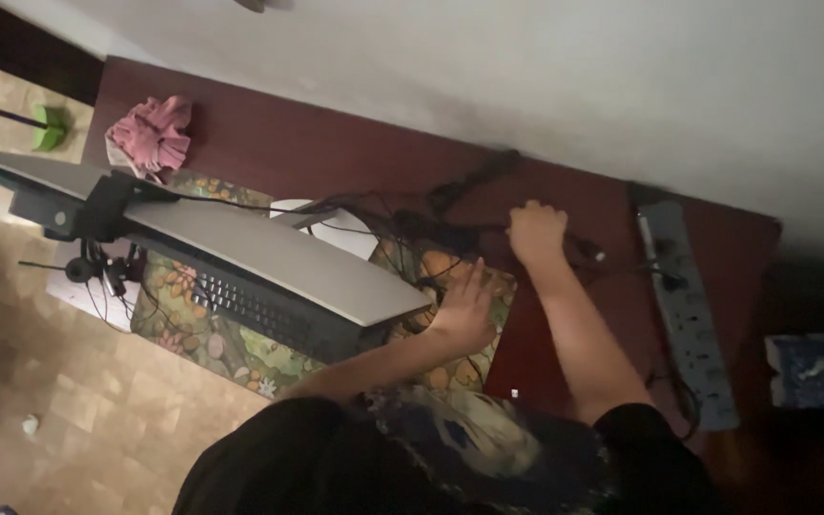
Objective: The recorder organizes various computer cables and a power strip on a desk, then retrieves a laptop and places it on the workspace.
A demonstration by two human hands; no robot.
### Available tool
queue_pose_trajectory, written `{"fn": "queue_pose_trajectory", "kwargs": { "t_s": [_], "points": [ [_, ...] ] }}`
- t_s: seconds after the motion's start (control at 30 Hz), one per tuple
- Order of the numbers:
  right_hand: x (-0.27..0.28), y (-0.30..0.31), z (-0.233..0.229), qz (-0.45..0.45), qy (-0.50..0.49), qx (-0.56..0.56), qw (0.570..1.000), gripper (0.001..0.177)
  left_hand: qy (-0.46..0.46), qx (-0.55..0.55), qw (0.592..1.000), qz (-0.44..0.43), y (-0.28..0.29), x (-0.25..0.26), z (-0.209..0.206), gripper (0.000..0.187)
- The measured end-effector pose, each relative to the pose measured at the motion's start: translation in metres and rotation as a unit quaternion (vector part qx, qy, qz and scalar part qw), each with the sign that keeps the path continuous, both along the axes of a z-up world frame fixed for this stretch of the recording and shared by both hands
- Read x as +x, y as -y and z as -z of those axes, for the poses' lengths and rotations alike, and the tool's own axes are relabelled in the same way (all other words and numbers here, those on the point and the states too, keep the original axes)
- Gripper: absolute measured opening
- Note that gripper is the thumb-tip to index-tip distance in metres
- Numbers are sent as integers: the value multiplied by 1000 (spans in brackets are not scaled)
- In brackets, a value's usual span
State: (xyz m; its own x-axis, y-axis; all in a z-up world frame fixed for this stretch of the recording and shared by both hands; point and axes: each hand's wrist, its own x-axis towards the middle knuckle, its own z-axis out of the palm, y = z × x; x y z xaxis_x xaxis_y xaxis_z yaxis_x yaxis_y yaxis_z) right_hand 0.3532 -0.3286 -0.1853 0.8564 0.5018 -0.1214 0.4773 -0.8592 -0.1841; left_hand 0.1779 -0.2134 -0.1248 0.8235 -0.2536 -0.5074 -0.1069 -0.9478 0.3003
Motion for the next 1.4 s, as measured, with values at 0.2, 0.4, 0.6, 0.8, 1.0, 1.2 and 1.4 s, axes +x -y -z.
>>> {"fn": "queue_pose_trajectory", "kwargs": {
  "t_s": [0.2,0.4,0.6,0.8,1.0,1.2,1.4],
  "points": [
    [-1,12,28,-55,-91,-5,994,25,26,-28,999,-25,-4,-10,4,93],
    [-12,-8,-2,-99,25,80,992,12,-24,36,999,-20,-3,-18,-3,88],
    [-61,-45,-27,-123,-37,118,985,36,-102,127,986,30,-5,-27,13,78],
    [-80,-32,16,-79,-76,73,991,22,-171,175,968,57,-3,-24,-10,84],
    [-109,-16,-2,-107,-76,90,987,33,-148,167,973,57,8,-30,-21,85],
    [-108,30,-32,-87,68,107,988,44,-107,153,981,50,7,-34,-15,90],
    [-127,110,-53,72,170,196,963,32,-66,151,985,52,13,-33,10,85]
  ]
}}
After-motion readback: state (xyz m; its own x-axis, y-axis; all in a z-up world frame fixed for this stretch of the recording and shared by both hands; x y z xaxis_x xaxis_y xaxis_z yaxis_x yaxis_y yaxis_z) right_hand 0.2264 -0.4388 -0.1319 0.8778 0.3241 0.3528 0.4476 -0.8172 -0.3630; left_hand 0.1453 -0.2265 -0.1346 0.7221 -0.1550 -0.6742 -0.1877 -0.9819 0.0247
